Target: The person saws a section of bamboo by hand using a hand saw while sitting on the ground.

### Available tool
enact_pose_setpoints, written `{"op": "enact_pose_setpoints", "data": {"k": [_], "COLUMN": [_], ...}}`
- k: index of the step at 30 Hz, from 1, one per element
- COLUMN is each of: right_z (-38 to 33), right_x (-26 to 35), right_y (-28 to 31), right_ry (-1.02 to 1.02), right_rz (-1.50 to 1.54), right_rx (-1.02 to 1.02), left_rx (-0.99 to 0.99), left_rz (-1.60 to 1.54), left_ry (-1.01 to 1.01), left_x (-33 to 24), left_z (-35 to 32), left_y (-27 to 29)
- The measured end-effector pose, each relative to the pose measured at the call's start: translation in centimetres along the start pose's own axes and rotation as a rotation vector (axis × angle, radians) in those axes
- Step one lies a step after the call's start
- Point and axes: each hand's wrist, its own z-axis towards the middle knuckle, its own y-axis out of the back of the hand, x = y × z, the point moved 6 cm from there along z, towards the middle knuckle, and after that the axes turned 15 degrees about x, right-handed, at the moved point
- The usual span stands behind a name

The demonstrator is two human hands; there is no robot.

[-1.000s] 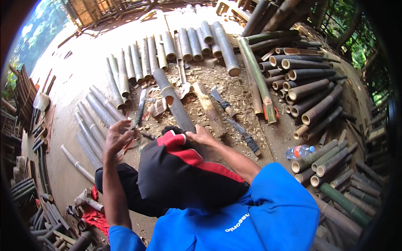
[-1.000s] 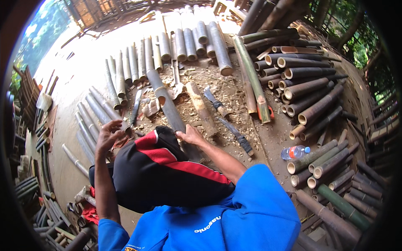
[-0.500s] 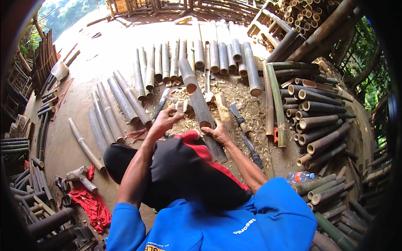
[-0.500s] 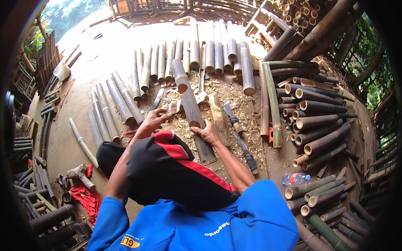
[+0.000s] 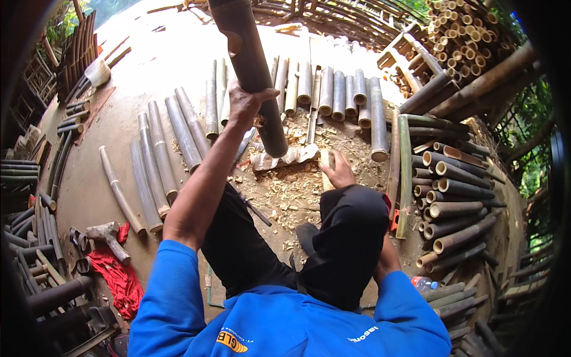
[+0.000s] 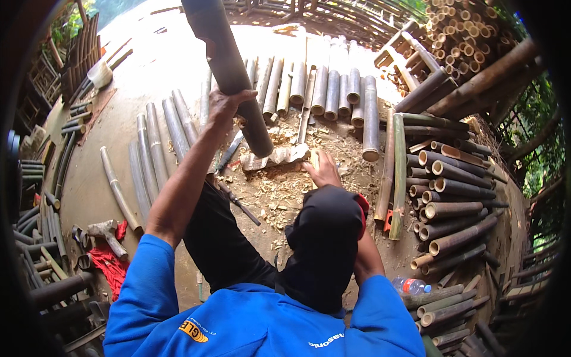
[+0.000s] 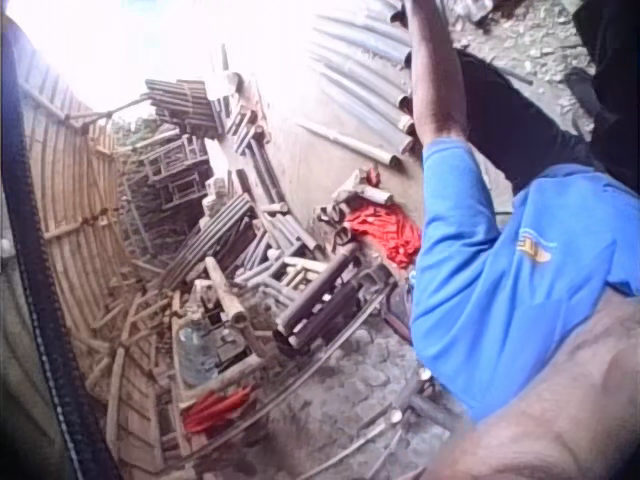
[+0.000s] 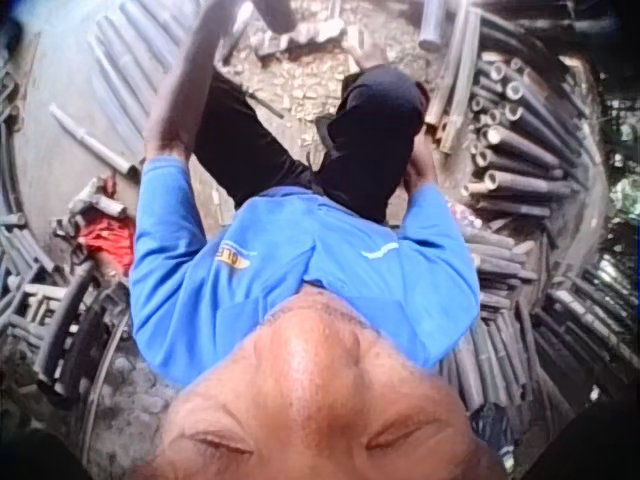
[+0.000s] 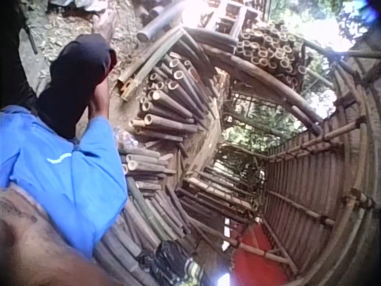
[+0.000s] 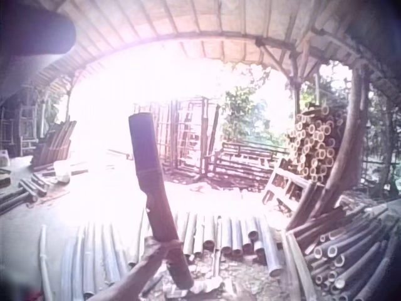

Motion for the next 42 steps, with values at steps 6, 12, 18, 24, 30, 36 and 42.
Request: {"op": "enact_pose_setpoints", "data": {"k": [6, 12, 18, 24, 30, 36, 42], "right_z": [-6.2, -5.6, -6.7, -7.8, -6.8, -13.0, -4.7], "right_x": [-11.0, -10.7, -13.1, -13.5, -15.9, -18.5, -9.2], "right_y": [-10.4, -11.4, -11.4, -14.0, -12.1, -9.1, -5.4], "right_ry": [-0.43, -0.545, -0.519, -0.469, -0.444, -0.399, 0.007], "right_rz": [-0.5, -0.273, -0.333, -0.195, -0.077, -0.421, -0.433], "right_rx": [0.014, -0.02, -0.07, -0.051, -0.016, -0.052, -0.036], "left_rx": [-0.068, -0.302, -0.571, -0.681, -0.583, -0.277, -0.412], "left_rz": [-0.15, -0.435, -0.776, -0.839, -0.766, -0.497, 0.315], "left_ry": [0.018, 0.139, 0.306, 0.325, 0.102, 0.077, 0.115], "left_x": [5.2, 7.1, 9.0, 4.4, -1.4, -7.5, -7.1], "left_z": [-0.5, -1.8, -4.3, -9.5, -8.9, -8.7, -11.3], "left_y": [3.5, 8.6, 10.9, 12.8, 11.6, 12.4, 14.7]}}
